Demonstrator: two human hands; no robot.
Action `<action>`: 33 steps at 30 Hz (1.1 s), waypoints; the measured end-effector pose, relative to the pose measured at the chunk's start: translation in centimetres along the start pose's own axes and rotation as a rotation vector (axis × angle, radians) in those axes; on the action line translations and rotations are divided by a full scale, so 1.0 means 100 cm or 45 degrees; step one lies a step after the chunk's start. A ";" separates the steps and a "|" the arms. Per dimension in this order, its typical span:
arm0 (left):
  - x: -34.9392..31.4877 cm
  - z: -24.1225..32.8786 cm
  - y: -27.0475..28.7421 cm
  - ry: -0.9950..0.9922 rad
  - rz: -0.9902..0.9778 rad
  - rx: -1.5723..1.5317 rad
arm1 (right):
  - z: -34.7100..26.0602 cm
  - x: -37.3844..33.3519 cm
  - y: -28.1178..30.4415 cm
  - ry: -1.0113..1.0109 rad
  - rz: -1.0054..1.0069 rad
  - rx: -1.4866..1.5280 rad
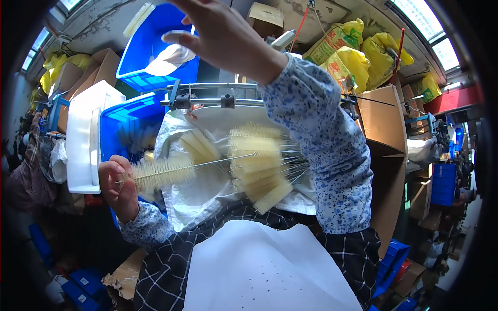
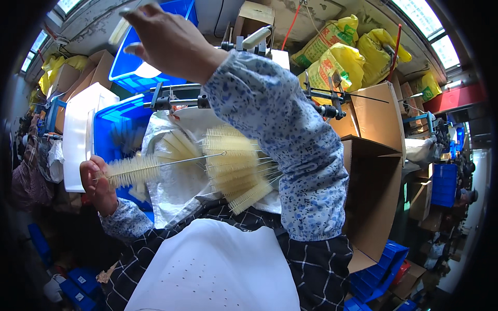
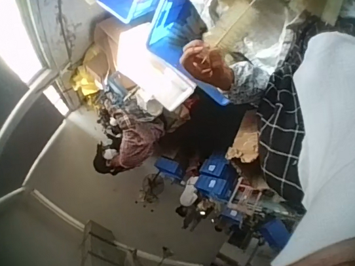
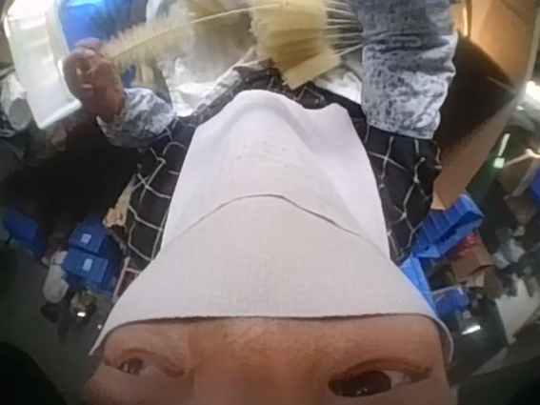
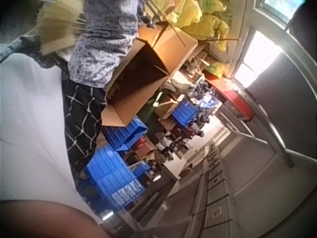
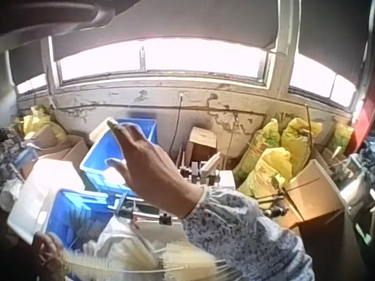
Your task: The person repeatedly picks up wire brush heads and inserts them into a metal jig to secure the bristles. They handle the items one at a time, moving them from a blue bin to the jig and then into a cardboard box. The process involves repetitive insertion and placement of the brush components.
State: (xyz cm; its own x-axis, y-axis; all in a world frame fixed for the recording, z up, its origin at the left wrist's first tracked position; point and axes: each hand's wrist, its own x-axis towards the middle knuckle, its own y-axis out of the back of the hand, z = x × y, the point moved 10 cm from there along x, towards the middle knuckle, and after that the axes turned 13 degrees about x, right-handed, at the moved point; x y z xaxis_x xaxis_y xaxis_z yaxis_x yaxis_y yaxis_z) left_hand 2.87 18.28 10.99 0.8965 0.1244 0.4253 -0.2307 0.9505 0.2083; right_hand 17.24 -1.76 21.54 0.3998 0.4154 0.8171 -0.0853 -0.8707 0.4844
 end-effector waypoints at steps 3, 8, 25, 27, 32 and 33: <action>-0.001 0.003 -0.007 -0.047 -0.010 0.030 | -0.014 -0.065 -0.068 -0.544 -0.820 0.578; -0.005 0.017 -0.082 -0.101 -0.346 -0.142 | -0.059 -0.196 -0.071 -1.187 -1.313 1.415; -0.040 -0.207 -0.080 0.463 -0.879 1.112 | 0.160 -0.282 0.097 -0.914 -0.265 -0.866; -0.043 -0.204 -0.080 0.615 -0.827 1.065 | 0.172 -0.280 0.095 -0.978 -0.327 -0.941; -0.051 -0.219 -0.061 0.755 -0.679 1.050 | 0.183 -0.283 0.098 -1.031 -0.289 -0.911; -0.059 -0.227 -0.061 0.900 -0.727 0.956 | 0.184 -0.284 0.097 -1.039 -0.289 -0.911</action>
State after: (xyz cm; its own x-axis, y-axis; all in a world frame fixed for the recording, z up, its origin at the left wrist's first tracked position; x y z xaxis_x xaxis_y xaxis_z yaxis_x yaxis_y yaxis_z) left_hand 7.61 18.26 -12.79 0.8980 0.0900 -0.4308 0.3185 0.5426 0.7772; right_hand 21.85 -26.87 -2.67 0.9318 0.0190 0.3625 -0.3358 -0.3340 0.8807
